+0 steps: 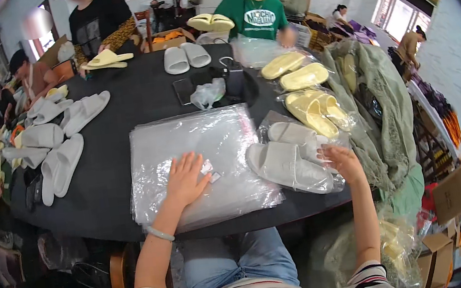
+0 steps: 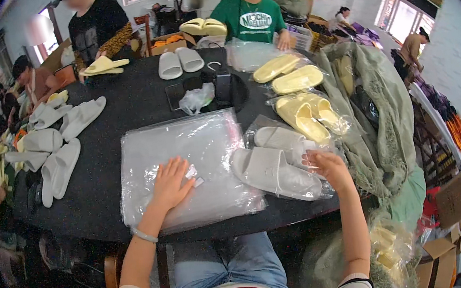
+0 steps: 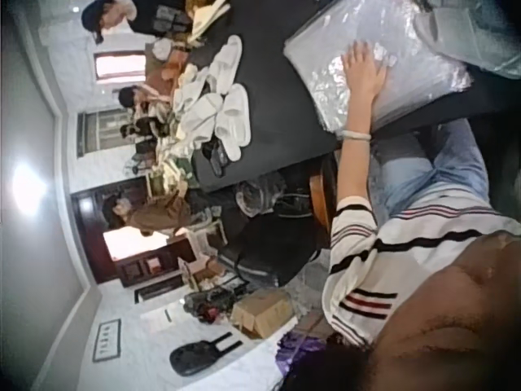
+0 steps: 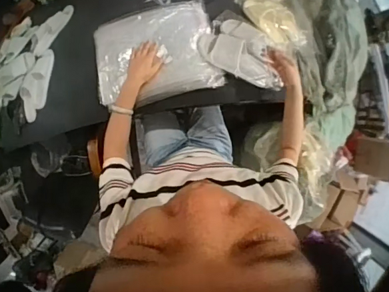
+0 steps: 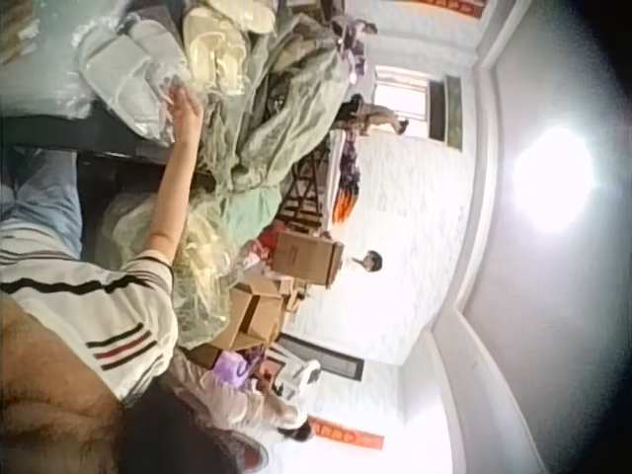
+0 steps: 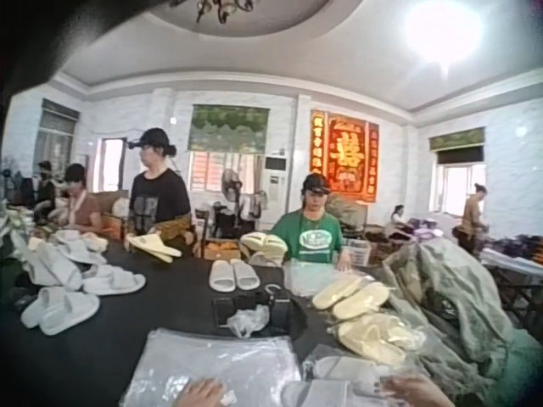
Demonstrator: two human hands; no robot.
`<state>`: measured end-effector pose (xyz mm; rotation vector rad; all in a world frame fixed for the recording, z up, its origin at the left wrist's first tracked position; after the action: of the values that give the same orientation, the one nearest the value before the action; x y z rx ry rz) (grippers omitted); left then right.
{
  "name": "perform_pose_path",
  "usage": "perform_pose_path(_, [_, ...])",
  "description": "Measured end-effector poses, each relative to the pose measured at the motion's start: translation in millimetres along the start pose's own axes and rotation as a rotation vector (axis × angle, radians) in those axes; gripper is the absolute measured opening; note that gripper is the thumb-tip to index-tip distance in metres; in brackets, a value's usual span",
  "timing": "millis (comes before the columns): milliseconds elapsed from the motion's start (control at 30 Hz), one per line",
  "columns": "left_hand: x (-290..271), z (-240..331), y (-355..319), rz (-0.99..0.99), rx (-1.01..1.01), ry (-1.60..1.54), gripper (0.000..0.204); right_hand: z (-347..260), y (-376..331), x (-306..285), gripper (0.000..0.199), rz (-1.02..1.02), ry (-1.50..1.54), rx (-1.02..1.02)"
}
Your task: The person packages pairs of slippers into clear plastic bags. They pick up slippers of various colors from a table, place them into bags, and seal them. The person also handles large mesh sacks containing more slippers.
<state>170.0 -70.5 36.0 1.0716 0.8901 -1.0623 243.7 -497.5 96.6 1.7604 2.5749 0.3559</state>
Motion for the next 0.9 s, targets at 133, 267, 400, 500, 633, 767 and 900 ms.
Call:
perform_pose_path(133, [2.3, -5.9, -2.2, 0.014, -0.014, -0.022, 0.064, -82.7, 35.8, 49.7, 0.048, -0.109, 0.217, -0.3])
perform_pose_path(267, [0.8, -7.2, -2.2, 0.051, -0.008, -0.048, 0.062, -137.8, 63.0, 120.6, 0.046, -0.354, 0.453, -0.422])
perform_pose_path(400, [-3.1, -43.8, 4.6, -0.064, -0.253, -1.042, 0.052, -148.6, 88.3, 190.0, 0.041, -0.627, 0.524, -0.506])
perform_pose_path(500, [33.6, -96.0, 16.6, -0.133, -0.563, -2.083, 0.055, -151.5, 99.9, 237.7, 0.039, -0.826, 0.517, -0.557])
perform_pose_path(633, [-20.1, -97.4, -2.0, -0.164, -0.471, -2.364, 0.064, -90.0, 123.1, 229.3, 0.042, -0.71, 0.426, -0.335])
perform_pose_path(767, [-29.9, -144.2, -4.5, -0.045, -0.448, -2.408, 0.07, -12.1, 98.1, 204.9, 0.046, -0.595, 0.136, -0.02])
perform_pose_path(900, [-22.9, -141.2, 1.4, 0.027, -0.561, -1.935, 0.06, 27.6, 47.7, 189.2, 0.068, -0.694, 0.455, 0.079])
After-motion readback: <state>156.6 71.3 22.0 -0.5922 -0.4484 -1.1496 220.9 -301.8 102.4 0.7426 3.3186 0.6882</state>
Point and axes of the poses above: each hand's wrist, its own y-axis towards the middle knuckle, its own x-axis out of the palm, z = x × y, the point moved 8 cm from there along y, towards the middle knuckle, and after that the axes turned 14 degrees about -x, right-handed, at the moved point
